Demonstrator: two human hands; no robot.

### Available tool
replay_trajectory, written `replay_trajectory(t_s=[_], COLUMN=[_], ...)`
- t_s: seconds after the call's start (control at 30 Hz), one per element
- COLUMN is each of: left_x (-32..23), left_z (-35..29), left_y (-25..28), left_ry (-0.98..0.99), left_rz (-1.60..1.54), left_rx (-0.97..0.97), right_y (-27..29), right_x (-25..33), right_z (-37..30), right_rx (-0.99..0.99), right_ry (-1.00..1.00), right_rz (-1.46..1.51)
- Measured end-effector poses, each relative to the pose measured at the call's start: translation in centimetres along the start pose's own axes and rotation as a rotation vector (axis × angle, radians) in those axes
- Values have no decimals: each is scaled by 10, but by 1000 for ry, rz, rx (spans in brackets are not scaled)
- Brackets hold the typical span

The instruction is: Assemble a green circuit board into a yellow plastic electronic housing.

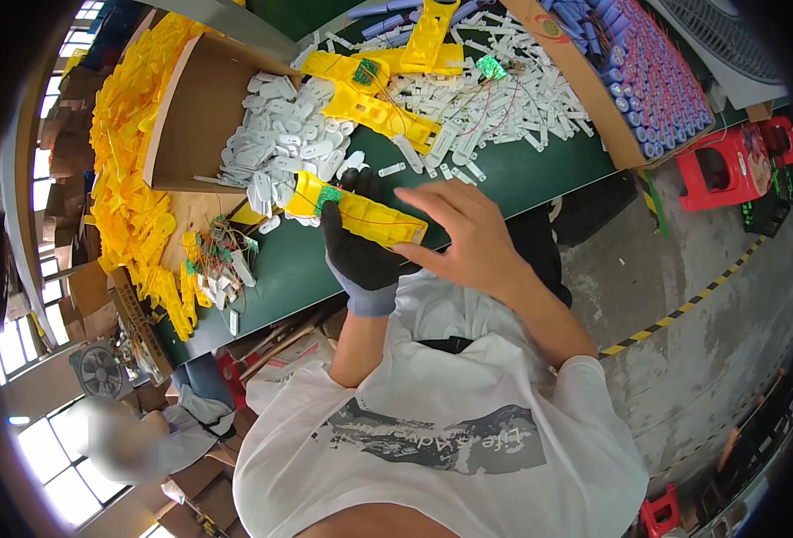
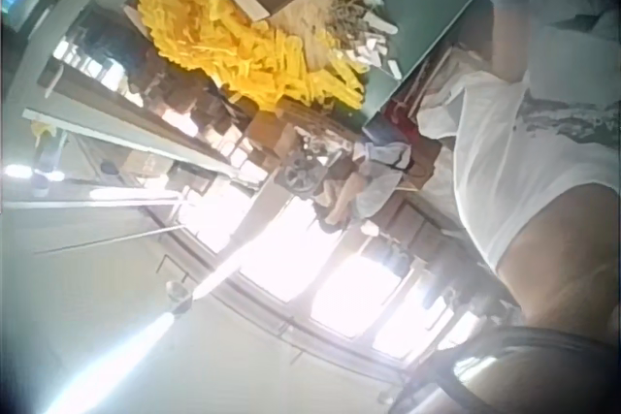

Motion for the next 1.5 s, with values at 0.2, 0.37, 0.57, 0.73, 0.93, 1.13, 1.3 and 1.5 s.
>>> replay_trajectory(t_s=[0.2, 0.37, 0.57, 0.73, 0.93, 1.13, 1.3, 1.5], left_x=[-1, -60, -95, -44, -37, -39, -49, -44], left_z=[-9, -38, -35, -3, 10, 9, 7, -5], left_y=[2, -29, -75, -68, -50, -42, -29, -13], left_ry=[96, -943, -746, -334, -275, -210, -261, -288], left_rz=[-38, 1130, 1762, 1981, 1944, 1918, 1834, 1587], left_rx=[45, 18, 481, 856, 1009, 941, 1009, 868], right_y=[-16, -5, -3, -2, -2, 1, 16, 22], right_x=[-9, -17, -31, -35, -37, -37, -36, -36], right_z=[-10, -15, -19, -20, -23, -21, -21, -20], right_rx=[130, 51, 72, 77, 100, 133, 190, 205], right_ry=[10, 35, 67, 16, 38, 6, 52, 41], right_rz=[-93, 56, 29, 42, 12, -24, -109, -126])
Point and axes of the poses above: each hand's wrist, its own z-axis towards the middle knuckle, its own y-axis out of the back of the hand, x = y × z, the point moved 4 cm from there along z, towards the middle knuckle, and after that the axes turned 4 degrees about x, right-handed, at the moved point
